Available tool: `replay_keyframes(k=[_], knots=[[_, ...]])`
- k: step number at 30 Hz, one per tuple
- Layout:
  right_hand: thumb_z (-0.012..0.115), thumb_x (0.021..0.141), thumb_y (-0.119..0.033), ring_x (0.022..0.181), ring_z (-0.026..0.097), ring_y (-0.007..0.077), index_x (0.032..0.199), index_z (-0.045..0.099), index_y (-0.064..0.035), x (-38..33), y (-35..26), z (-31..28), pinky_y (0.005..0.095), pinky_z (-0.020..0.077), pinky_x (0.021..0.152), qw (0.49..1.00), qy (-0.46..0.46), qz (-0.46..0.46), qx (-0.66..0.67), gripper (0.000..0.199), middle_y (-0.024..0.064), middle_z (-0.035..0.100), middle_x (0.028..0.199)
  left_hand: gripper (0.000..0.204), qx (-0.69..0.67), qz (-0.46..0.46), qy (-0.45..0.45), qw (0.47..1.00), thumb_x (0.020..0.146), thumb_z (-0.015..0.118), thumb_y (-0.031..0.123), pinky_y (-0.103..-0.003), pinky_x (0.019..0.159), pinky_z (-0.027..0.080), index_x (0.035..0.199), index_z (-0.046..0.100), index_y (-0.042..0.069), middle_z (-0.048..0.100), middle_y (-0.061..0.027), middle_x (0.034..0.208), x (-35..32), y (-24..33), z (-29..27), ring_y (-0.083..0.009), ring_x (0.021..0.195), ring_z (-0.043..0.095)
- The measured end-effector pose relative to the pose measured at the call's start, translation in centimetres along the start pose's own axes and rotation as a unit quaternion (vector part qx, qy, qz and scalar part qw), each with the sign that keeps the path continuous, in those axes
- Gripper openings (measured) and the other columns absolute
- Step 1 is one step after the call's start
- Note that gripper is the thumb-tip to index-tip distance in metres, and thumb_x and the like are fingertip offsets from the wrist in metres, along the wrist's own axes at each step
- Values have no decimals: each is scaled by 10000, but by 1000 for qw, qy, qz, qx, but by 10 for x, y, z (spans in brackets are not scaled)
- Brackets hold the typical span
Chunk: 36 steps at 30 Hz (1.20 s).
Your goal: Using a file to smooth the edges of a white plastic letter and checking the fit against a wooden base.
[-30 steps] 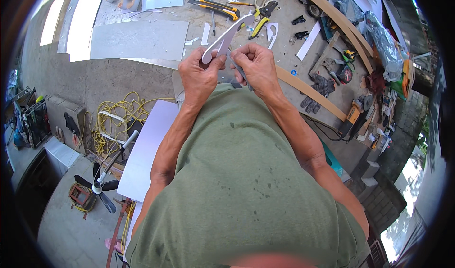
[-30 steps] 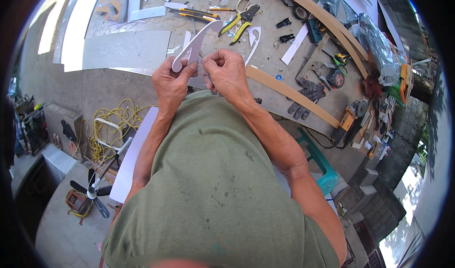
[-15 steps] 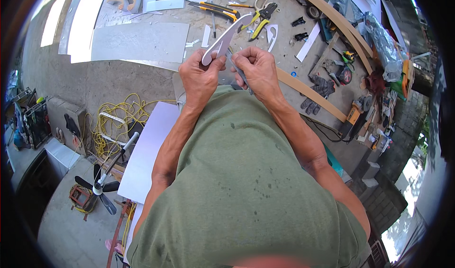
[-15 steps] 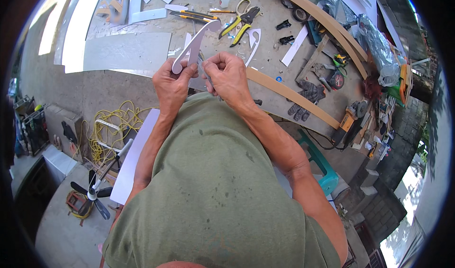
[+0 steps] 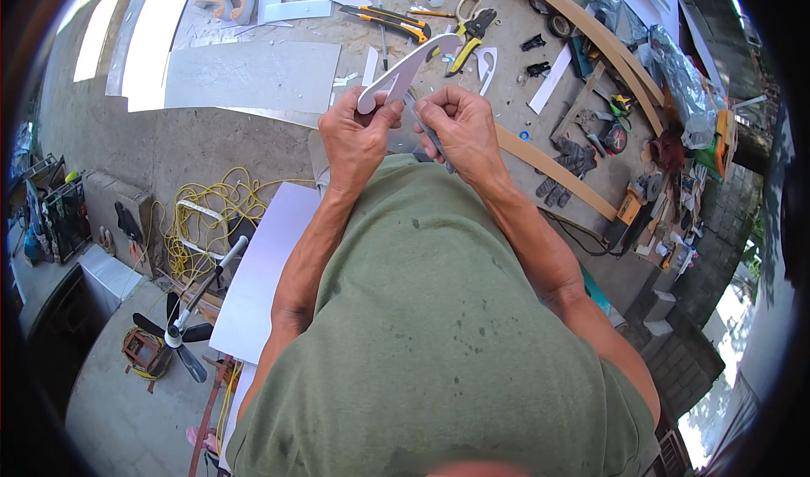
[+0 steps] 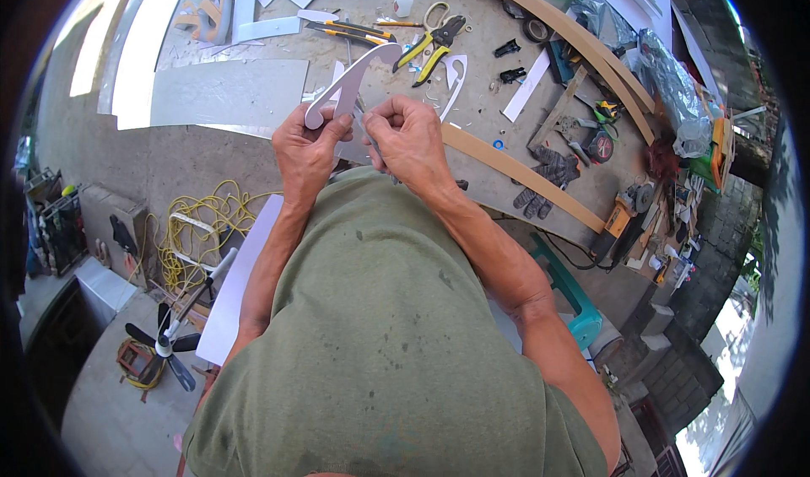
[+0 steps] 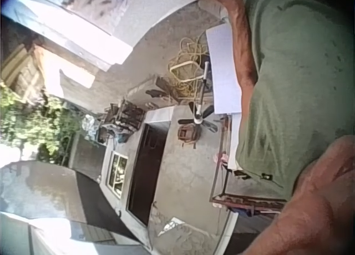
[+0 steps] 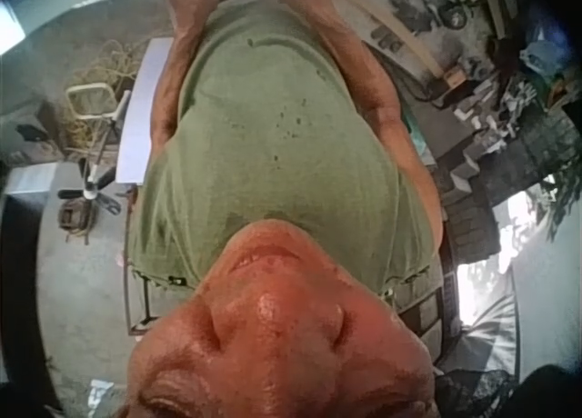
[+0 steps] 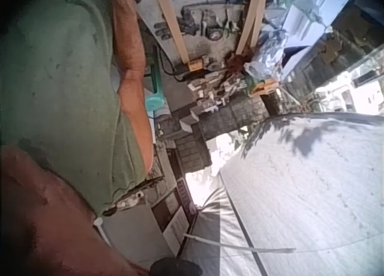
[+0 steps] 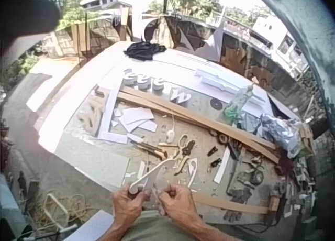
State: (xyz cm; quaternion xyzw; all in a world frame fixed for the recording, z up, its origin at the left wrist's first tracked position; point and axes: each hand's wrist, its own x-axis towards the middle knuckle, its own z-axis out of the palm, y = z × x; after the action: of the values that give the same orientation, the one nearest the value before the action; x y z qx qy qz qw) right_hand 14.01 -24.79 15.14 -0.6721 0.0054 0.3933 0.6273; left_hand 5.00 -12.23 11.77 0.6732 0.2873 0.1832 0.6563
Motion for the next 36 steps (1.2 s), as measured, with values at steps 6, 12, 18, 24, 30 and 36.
replay_keyframes(k=[6,12,18,24,30,36], knots=[[640,921,-97,446,557,98,876,604,40,5,-1,1,242,397,348,1000,-7,5,18,149,104,657,717,118,-10,-4,1,1000,835,745,25,-252,578,533,891,674,-52,705,-81,725,1,-5,0,-122,652,689],[637,920,-94,445,555,96,875,605,38,10,-2,2,243,392,349,1000,-4,7,24,143,98,653,711,116,-8,-6,-4,1000,835,742,23,-255,585,539,879,667,-54,703,-83,723,2,-5,-1,-119,652,685],[636,918,-86,454,555,93,865,609,42,-2,-7,-2,250,404,376,1000,-13,10,-6,141,90,646,699,129,-49,-33,-7,998,852,733,5,-271,635,567,943,659,-50,702,-89,793,5,-4,-6,-141,701,687],[654,906,-83,455,539,79,861,627,54,-10,-29,-5,244,408,397,995,38,-68,-54,146,80,644,690,164,-181,-37,-28,982,859,727,-17,-312,690,602,1005,653,-30,692,-97,875,13,-14,-16,-189,782,700],[658,902,-83,468,555,70,852,639,59,-19,-27,4,242,414,403,994,20,-68,-84,152,64,648,650,191,-224,-35,-38,973,847,721,-51,-328,705,611,1022,651,-18,691,-97,888,10,-13,-16,-201,795,703],[648,901,-76,473,563,72,847,640,63,-17,-15,10,247,422,404,991,18,-84,-102,149,62,643,630,174,-202,-33,-38,978,849,710,-69,-306,704,610,1006,646,-26,690,-86,880,8,-13,-15,-176,788,696]])
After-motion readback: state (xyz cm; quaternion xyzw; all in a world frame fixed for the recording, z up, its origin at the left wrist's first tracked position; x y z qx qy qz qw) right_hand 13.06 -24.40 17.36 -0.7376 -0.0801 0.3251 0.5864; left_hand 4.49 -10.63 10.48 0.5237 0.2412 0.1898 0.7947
